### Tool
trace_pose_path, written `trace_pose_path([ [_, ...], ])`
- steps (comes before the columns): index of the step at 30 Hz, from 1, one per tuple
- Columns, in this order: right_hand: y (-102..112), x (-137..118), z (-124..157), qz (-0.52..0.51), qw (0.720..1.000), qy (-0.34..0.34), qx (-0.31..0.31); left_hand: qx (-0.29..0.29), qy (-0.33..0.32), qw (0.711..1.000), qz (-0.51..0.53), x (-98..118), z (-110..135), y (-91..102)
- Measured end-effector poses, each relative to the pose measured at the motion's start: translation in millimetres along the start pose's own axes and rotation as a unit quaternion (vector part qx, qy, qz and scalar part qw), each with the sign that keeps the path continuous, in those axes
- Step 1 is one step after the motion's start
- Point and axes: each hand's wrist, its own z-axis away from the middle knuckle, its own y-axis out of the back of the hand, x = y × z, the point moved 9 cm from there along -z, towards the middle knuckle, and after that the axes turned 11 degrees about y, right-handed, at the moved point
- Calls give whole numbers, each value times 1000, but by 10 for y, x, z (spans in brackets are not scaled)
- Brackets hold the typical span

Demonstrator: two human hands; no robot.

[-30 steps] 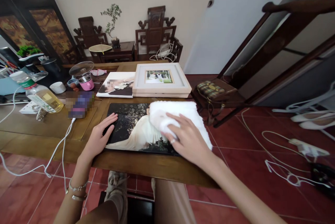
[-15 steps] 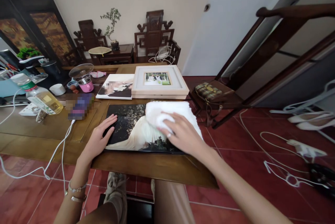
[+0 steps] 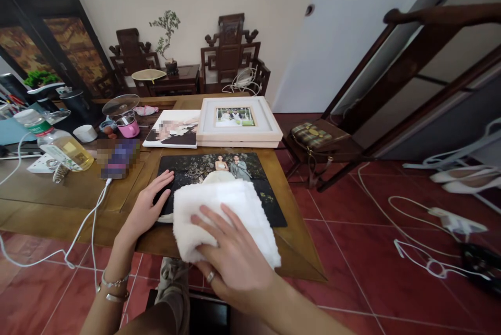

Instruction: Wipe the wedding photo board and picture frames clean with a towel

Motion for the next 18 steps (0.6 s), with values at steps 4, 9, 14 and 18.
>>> trace_pose_path([
  [4,57,197,-9,7,1000,-10,3,-4,-5,1000,-1,7,6,0],
  [9,203,1101,-143,117,987,-114,1,-1,-10,1000,-1,-4,9,0],
  [14,249,1499,-305,147,968,-201,1,-5,-7,1000,-5,-12,8,-8],
  [18,84,955,-344,114,982,-154,1,-3,-6,1000,-6,-12,6,-10],
])
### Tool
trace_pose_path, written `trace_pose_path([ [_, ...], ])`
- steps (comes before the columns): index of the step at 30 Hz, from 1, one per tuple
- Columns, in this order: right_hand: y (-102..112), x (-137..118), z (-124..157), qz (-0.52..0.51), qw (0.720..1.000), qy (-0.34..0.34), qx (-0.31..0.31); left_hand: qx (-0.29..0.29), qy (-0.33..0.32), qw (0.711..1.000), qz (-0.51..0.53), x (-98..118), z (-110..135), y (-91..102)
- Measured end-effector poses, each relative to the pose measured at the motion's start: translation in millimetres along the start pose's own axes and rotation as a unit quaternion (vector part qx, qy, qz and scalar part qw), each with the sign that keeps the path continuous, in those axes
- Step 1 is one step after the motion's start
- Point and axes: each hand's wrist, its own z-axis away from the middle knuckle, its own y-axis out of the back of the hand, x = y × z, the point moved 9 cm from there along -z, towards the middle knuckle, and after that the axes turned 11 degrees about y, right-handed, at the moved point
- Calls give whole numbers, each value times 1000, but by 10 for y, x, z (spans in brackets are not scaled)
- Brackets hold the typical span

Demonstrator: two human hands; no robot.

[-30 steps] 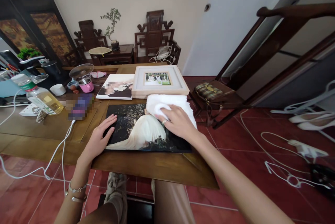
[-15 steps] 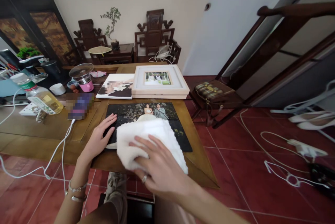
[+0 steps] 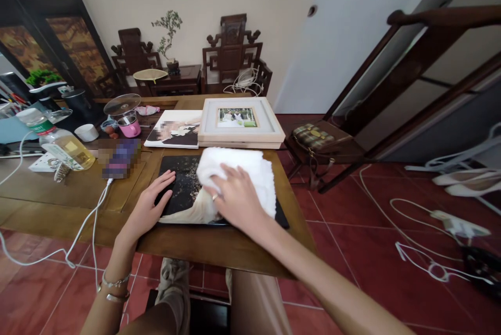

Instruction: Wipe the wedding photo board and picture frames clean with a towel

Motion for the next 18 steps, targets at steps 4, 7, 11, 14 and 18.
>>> trace_pose_path([
  [4,28,-739,358,-107,989,98,-10,-2,8,1000,-2,-12,-5,-9],
  [7,67,-909,544,-134,981,140,-21,-2,10,1000,3,-11,-6,-6],
  [11,91,-488,522,-77,989,128,1,-2,4,1000,8,-3,0,-4],
  [14,88,35,350,1,998,66,19,-1,1,1000,10,-5,5,-2],
  [18,48,544,25,44,997,-57,19,-3,0,1000,13,-8,8,-7],
])
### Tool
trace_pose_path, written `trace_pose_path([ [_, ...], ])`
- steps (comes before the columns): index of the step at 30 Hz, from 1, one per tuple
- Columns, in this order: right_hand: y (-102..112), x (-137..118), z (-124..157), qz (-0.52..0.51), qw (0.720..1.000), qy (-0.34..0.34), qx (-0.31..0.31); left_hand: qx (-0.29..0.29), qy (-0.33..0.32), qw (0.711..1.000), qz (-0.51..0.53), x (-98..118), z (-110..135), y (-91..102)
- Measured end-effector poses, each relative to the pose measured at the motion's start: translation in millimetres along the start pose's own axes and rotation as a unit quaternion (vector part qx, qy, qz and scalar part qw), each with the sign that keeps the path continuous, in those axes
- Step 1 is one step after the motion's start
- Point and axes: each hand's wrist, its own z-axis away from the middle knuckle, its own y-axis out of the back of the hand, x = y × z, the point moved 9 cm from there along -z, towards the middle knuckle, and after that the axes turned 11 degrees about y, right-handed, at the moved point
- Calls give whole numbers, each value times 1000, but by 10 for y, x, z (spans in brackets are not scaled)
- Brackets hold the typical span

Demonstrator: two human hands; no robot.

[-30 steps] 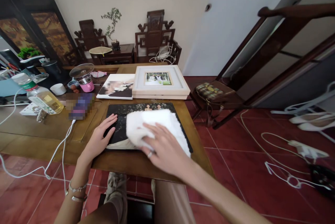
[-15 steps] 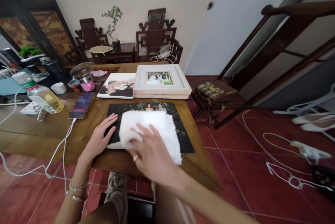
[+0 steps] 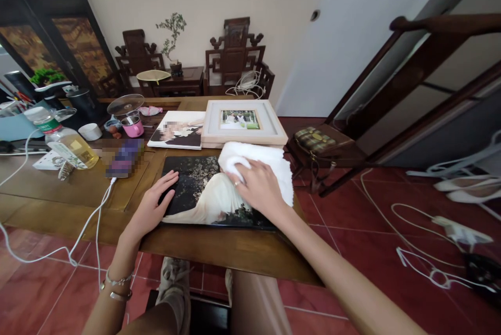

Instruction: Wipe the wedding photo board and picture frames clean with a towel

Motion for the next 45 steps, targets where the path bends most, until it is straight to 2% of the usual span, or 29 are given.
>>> trace_pose_path([
  [3,-75,-80,-244,0,1000,-15,0,16,12,1000,5,-13,-3,26],
  [6,-174,-463,-350,-25,999,42,-18,59,20,998,13,-23,3,103],
  [10,-179,-1096,-169,-117,978,168,-43,89,35,995,25,-64,14,156],
  [13,-45,-1367,115,-201,948,242,-50,85,58,994,27,-120,10,142],
  [15,53,-1355,289,-219,940,256,-45,74,64,995,28,-134,6,118],
  [17,129,-1197,425,-204,947,245,-33,63,58,996,26,-122,4,97],
  [20,197,-764,561,-127,971,202,0,48,40,998,19,-80,7,77],
  [24,246,-110,659,-33,993,105,53,44,40,998,26,-73,8,66],
  [27,247,106,715,-8,996,58,71,66,89,991,72,-165,7,102],
  [29,251,32,751,9,995,72,73,73,144,973,165,-269,23,134],
  [30,256,-49,772,14,994,87,72,71,177,954,230,-327,41,144],
  [31,262,-143,795,14,992,101,69,64,210,927,303,-380,68,144],
  [33,280,-353,840,-1,990,128,63,54,274,855,437,-457,150,139],
  [35,295,-565,871,-30,987,148,56,48,314,790,524,-465,246,145],
  [37,292,-767,872,-68,984,159,50,53,331,756,562,-430,339,178],
  [39,285,-951,835,-100,980,162,53,58,332,748,572,-357,421,224],
  [41,298,-1132,772,-112,976,173,63,53,319,760,564,-231,484,288],
  [45,413,-1393,619,-97,974,186,88,33,242,827,506,185,547,530],
])
